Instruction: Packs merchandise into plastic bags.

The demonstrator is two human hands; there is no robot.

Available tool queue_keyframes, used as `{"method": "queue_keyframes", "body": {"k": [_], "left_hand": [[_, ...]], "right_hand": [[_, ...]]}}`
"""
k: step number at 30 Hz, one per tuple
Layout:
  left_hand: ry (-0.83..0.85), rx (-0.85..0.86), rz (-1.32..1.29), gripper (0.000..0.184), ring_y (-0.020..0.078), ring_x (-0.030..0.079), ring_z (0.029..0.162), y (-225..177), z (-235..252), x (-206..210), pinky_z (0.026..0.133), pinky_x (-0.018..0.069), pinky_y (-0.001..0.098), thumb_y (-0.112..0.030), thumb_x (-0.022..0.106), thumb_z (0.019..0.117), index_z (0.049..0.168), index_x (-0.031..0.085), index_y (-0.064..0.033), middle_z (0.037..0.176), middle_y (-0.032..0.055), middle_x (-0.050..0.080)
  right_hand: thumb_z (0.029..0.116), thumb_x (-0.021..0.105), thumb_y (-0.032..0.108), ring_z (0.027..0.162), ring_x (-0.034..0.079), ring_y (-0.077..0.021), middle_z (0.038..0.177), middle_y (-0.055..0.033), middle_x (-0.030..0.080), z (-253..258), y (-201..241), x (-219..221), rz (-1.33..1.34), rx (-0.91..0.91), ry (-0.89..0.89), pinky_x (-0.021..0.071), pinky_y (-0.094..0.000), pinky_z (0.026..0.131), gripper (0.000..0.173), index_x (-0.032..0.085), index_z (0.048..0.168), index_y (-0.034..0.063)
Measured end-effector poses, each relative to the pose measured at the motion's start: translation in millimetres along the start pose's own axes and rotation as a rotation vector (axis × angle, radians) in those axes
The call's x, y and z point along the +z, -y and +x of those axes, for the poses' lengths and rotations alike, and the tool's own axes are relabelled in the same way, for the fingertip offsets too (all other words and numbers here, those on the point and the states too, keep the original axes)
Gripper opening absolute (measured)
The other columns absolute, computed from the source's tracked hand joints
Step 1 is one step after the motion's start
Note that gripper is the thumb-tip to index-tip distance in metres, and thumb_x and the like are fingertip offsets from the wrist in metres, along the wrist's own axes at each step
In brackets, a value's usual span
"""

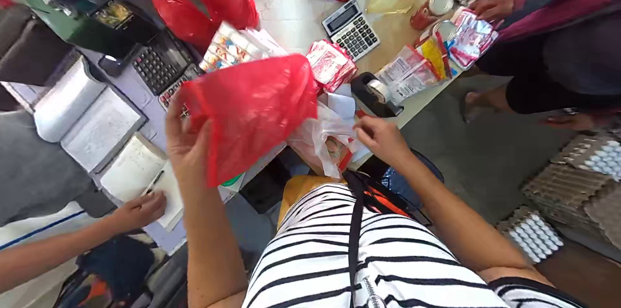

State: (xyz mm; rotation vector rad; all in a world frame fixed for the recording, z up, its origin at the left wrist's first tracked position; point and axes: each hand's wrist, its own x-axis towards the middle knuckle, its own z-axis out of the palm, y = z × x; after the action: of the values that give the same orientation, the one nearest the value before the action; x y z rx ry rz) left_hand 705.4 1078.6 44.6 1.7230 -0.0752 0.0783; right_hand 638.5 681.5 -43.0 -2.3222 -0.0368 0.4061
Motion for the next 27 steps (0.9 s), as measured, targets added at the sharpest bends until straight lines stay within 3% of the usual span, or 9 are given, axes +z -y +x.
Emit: {"method": "queue_keyframes", "body": {"k": [2, 3, 5, 7, 9, 13, 17, 21, 27], "left_hand": [[-0.172, 0.116, 0.219, 0.02, 0.0028, 0.061, 0.114, 0.2, -18.1, -17.4, 0.101, 0.0515, 0.027, -0.008, 0.057, 0.1002, 0.117, 0.068, -0.0072, 0.121, -0.0064, 0.068], [-0.211, 0.111, 0.356, 0.014, 0.0039, 0.058, 0.116, -1.5, -28.0, -17.5, 0.104, 0.0472, 0.0289, -0.006, 0.057, 0.0984, 0.1, 0.071, -0.0053, 0.117, -0.0037, 0.067], [-0.179, -0.014, 0.611, 0.015, 0.0122, 0.063, 0.099, -2.6, -49.2, -0.8, 0.094, 0.051, 0.038, -0.01, 0.061, 0.0952, 0.091, 0.068, 0.004, 0.099, 0.0096, 0.067], [-0.048, -0.102, 0.685, 0.022, 0.0289, 0.068, 0.094, 13.2, -63.8, 26.5, 0.086, 0.0549, 0.0523, -0.01, 0.066, 0.0903, 0.101, 0.067, 0.0081, 0.101, 0.0237, 0.068], [0.04, -0.166, 0.694, 0.025, 0.0345, 0.066, 0.107, 34.7, -78.2, 56.2, 0.092, 0.0561, 0.054, -0.01, 0.07, 0.0905, 0.11, 0.069, 0.0052, 0.122, 0.0271, 0.062], [0.169, -0.279, 0.649, 0.042, 0.0335, 0.058, 0.127, 77.0, -109.8, 120.3, 0.103, 0.0524, 0.0518, -0.03, 0.072, 0.0903, 0.12, 0.069, -0.0002, 0.14, 0.0255, 0.054], [0.265, -0.475, 0.457, 0.087, 0.0277, 0.053, 0.136, 120.4, -138.2, 173.8, 0.115, 0.0447, 0.0468, -0.06, 0.084, 0.0741, 0.135, 0.061, -0.0017, 0.145, 0.0212, 0.054], [0.38, -0.557, 0.586, 0.049, 0.0357, 0.054, 0.133, 132.6, -136.1, 183.6, 0.115, 0.0423, 0.0483, -0.03, 0.077, 0.0872, 0.124, 0.068, 0.001, 0.137, 0.0243, 0.06], [0.111, -0.455, 0.506, 0.048, 0.0359, 0.061, 0.122, 131.3, -109.9, 132.8, 0.104, 0.0503, 0.0541, -0.014, 0.079, 0.087, 0.128, 0.063, 0.0048, 0.132, 0.0268, 0.06]], "right_hand": [[0.105, 0.055, 0.023, 0.102, 0.07, -0.0399, 0.103, -0.0236, 0.073, -6.9, -22.3, 23.5, -0.037, 0.125, 0.492, 0.0514, -0.0622, 0.096, 0.031, 0.073, 0.111, -0.0022], [0.1061, 0.053, 0.022, 0.108, 0.068, -0.0409, 0.11, -0.025, 0.072, -6.6, -30.0, 40.1, -0.016, 0.113, 0.642, 0.0485, -0.0616, 0.101, 0.033, 0.072, 0.119, -0.0021], [0.1065, 0.051, 0.02, 0.111, 0.068, -0.0369, 0.117, -0.0243, 0.07, -4.1, -40.1, 73.9, 0.119, 0.076, 0.688, 0.0487, -0.0553, 0.104, 0.037, 0.064, 0.134, -0.0002], [0.1057, 0.049, 0.017, 0.112, 0.067, -0.0362, 0.12, -0.0244, 0.069, 4.2, -40.5, 98.4, 0.186, 0.083, 0.64, 0.0484, -0.0539, 0.104, 0.039, 0.06, 0.14, 0.0012], [0.1049, 0.05, 0.018, 0.112, 0.067, -0.0365, 0.115, -0.0232, 0.071, 12.7, -34.8, 114.1, 0.172, 0.13, 0.514, 0.0498, -0.0561, 0.102, 0.033, 0.068, 0.127, 0.0008], [0.1038, 0.057, 0.026, 0.107, 0.068, -0.0354, 0.108, -0.0223, 0.071, 25.4, -26.6, 129.2, 0.257, 0.318, 0.288, 0.0519, -0.0571, 0.098, 0.032, 0.069, 0.115, -0.0019], [0.1072, 0.049, 0.024, 0.119, 0.064, -0.0279, 0.123, -0.0211, 0.068, 22.0, -29.7, 143.5, 0.521, 0.422, 0.269, 0.0498, -0.048, 0.105, 0.037, 0.065, 0.129, -0.0005], [0.1109, 0.044, 0.029, 0.115, 0.064, -0.0323, 0.12, -0.0242, 0.067, 30.7, -21.5, 136.1, 0.475, 0.566, 0.271, 0.0493, -0.0506, 0.102, 0.041, 0.066, 0.124, -0.0021], [0.1053, 0.05, 0.016, 0.104, 0.068, -0.0395, 0.102, -0.0266, 0.071, 9.4, -25.3, 105.1, 0.196, 0.191, 0.302, 0.0509, -0.0586, 0.097, 0.031, 0.072, 0.108, -0.0072]]}}
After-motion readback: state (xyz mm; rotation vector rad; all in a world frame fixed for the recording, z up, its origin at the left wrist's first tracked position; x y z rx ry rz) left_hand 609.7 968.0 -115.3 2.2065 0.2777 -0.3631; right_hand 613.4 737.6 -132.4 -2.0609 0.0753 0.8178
